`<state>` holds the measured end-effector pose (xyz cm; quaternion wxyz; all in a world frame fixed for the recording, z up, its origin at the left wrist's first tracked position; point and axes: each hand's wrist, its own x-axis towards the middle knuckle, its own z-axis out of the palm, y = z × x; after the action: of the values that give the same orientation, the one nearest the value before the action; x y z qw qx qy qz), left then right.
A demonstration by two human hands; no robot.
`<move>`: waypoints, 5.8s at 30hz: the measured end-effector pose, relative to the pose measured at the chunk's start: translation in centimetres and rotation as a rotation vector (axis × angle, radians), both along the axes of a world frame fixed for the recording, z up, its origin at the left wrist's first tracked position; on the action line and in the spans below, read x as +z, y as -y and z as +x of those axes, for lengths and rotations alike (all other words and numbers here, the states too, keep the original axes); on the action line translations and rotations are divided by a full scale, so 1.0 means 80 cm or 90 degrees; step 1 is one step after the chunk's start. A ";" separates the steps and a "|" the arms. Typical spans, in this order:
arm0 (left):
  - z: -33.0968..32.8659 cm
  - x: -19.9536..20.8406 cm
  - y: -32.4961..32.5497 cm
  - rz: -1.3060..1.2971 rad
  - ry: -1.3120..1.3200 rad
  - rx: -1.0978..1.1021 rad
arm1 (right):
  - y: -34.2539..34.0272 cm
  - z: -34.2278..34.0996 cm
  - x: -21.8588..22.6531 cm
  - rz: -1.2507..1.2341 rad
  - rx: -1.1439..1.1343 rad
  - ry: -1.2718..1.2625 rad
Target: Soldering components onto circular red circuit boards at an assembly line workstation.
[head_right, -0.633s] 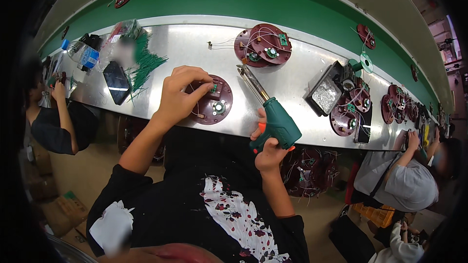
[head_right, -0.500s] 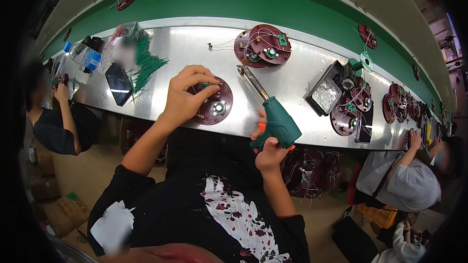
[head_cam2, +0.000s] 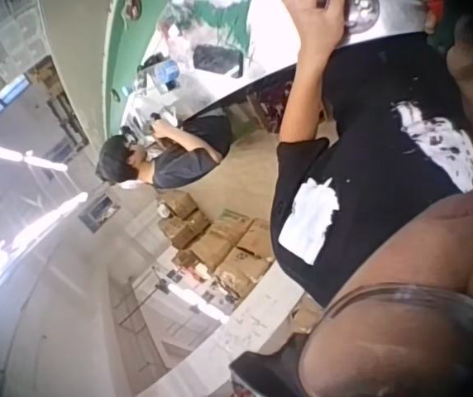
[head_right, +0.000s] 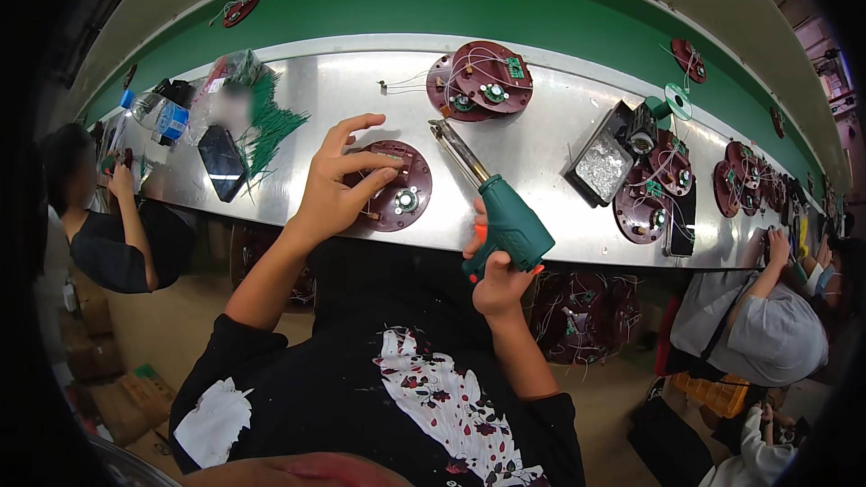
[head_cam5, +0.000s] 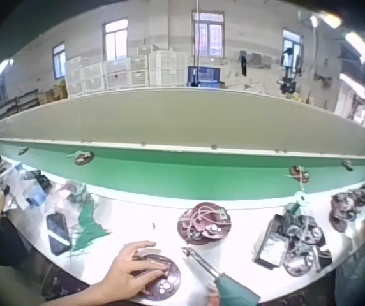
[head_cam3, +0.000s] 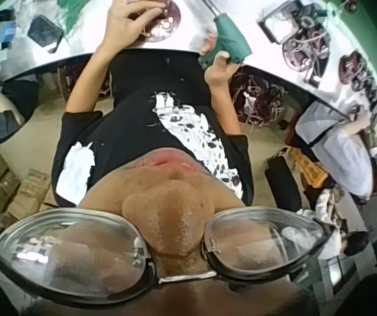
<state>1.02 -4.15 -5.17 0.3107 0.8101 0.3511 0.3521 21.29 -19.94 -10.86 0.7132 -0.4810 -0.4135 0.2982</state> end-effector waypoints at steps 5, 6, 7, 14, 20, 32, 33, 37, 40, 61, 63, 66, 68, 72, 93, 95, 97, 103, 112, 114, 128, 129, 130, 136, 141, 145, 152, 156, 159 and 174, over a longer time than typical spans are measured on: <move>0.001 0.017 0.005 0.201 -0.106 0.038 | -0.002 -0.003 0.003 0.004 0.000 0.010; 0.003 0.024 0.005 0.256 -0.132 0.047 | -0.002 -0.002 0.004 0.004 0.001 0.011; 0.001 0.039 0.007 0.255 -0.131 0.048 | -0.002 -0.001 0.005 0.003 0.000 0.007; -0.031 0.078 0.046 -0.054 0.110 0.012 | -0.004 -0.002 0.008 0.020 -0.022 0.007; -0.010 0.032 0.047 -0.102 0.099 0.096 | -0.005 -0.008 0.019 -0.008 -0.025 -0.016; 0.021 -0.003 0.022 0.092 0.023 0.098 | -0.004 -0.004 0.017 -0.016 -0.032 -0.018; 0.023 0.000 0.020 0.132 -0.008 0.100 | -0.004 -0.004 0.018 -0.016 -0.035 -0.017; 0.029 -0.007 0.013 0.078 0.004 0.096 | -0.007 -0.010 0.025 -0.011 -0.055 -0.026; 0.031 -0.015 0.011 0.016 0.034 0.091 | -0.005 -0.008 0.026 -0.021 -0.047 -0.011; 0.040 -0.005 0.000 -0.143 0.017 0.073 | 0.020 0.039 0.025 -0.122 0.055 0.131; 0.043 -0.006 -0.001 -0.144 0.009 0.072 | 0.018 0.039 0.028 -0.125 0.056 0.129; 0.044 -0.007 -0.001 -0.136 0.004 0.083 | 0.019 0.040 0.028 -0.133 0.059 0.128; 0.044 -0.007 -0.001 -0.160 -0.003 0.080 | 0.022 0.043 0.026 -0.152 0.072 0.137; 0.043 -0.007 -0.003 -0.204 -0.019 0.079 | 0.020 0.043 0.027 -0.156 0.080 0.146; 0.036 -0.009 -0.006 -0.216 -0.009 0.066 | 0.019 0.048 0.032 -0.169 0.097 0.171; 0.035 -0.009 -0.006 -0.219 -0.006 0.066 | 0.019 0.047 0.032 -0.169 0.098 0.166; 0.035 -0.010 -0.006 -0.176 -0.003 0.057 | 0.019 0.048 0.033 -0.168 0.101 0.154; 0.028 -0.010 -0.011 -0.186 -0.011 0.030 | 0.013 0.047 0.038 -0.141 0.102 0.079; 0.013 -0.002 -0.019 -0.238 -0.005 -0.040 | 0.015 0.056 0.037 -0.161 0.127 0.153; 0.010 -0.001 -0.021 -0.236 -0.001 -0.067 | 0.016 0.056 0.036 -0.165 0.130 0.170; 0.003 -0.004 -0.023 -0.238 0.006 -0.090 | 0.025 0.049 0.027 -0.162 0.107 0.138; 0.003 -0.003 -0.023 -0.242 0.005 -0.086 | 0.026 0.049 0.026 -0.167 0.107 0.148; 0.003 -0.002 -0.023 -0.245 0.004 -0.082 | 0.027 0.049 0.024 -0.166 0.108 0.148; 0.008 -0.002 -0.022 -0.249 -0.005 -0.067 | 0.017 0.040 0.022 -0.137 0.029 0.136; 0.009 -0.001 -0.020 -0.246 -0.008 -0.067 | 0.012 0.032 0.013 -0.070 -0.035 0.087; 0.009 0.002 -0.014 -0.230 -0.027 -0.047 | 0.011 0.028 0.024 -0.090 -0.024 0.102; 0.003 0.019 -0.003 -0.095 -0.147 -0.026 | 0.011 0.022 0.019 -0.068 -0.035 0.085; -0.013 0.029 0.017 0.069 -0.207 -0.048 | 0.012 0.029 0.014 -0.054 -0.052 0.058; -0.026 0.043 0.022 -0.012 -0.218 -0.111 | 0.013 0.032 0.013 -0.045 -0.053 0.041; -0.070 0.137 -0.172 0.026 -0.390 0.160 | 0.017 0.028 0.006 -0.056 -0.051 0.076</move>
<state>-4.55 9.60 5.75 0.1288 0.8345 0.5185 0.1348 23.51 -21.31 -10.37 0.6766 -0.5451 -0.4223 0.2583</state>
